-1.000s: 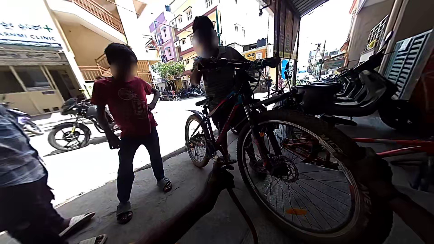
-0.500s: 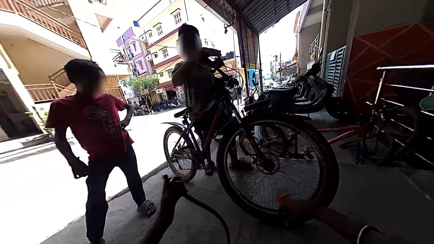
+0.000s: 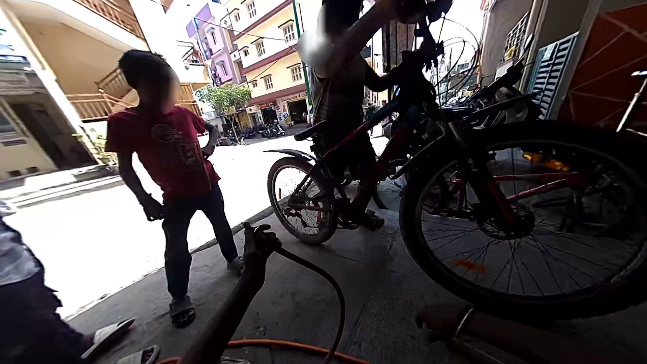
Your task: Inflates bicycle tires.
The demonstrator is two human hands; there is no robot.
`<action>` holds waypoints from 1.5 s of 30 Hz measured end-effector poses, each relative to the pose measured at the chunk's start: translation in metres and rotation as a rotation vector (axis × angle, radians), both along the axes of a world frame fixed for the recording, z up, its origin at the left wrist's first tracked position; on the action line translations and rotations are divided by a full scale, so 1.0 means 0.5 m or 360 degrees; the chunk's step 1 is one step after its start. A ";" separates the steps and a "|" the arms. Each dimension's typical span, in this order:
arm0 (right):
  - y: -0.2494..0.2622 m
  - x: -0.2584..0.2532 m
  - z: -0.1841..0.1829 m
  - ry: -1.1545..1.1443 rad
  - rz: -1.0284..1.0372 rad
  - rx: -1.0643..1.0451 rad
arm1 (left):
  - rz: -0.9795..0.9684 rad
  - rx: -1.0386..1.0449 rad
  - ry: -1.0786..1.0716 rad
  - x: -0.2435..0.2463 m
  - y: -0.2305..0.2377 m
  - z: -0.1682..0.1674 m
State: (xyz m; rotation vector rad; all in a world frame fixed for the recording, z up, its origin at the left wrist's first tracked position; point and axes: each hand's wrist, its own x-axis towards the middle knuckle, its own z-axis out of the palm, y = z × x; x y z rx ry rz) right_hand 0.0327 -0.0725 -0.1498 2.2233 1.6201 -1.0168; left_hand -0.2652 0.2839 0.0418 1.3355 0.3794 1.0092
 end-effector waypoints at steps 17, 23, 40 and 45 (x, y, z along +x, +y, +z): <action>-0.031 0.037 0.028 -0.0098 -0.0285 0.0063 | -0.0074 0.0167 -0.0072 0.029 -0.013 0.054; -0.045 0.109 0.024 -0.0283 -0.0600 0.0293 | -0.0236 0.0248 -0.0131 0.049 -0.057 0.091; -0.025 0.110 0.011 -0.0387 -0.0855 0.0597 | -0.0294 0.0524 0.0050 -0.015 -0.251 0.203; -0.009 0.117 0.005 -0.0423 -0.1100 0.0493 | -0.0321 0.0537 0.0043 -0.052 -0.256 0.211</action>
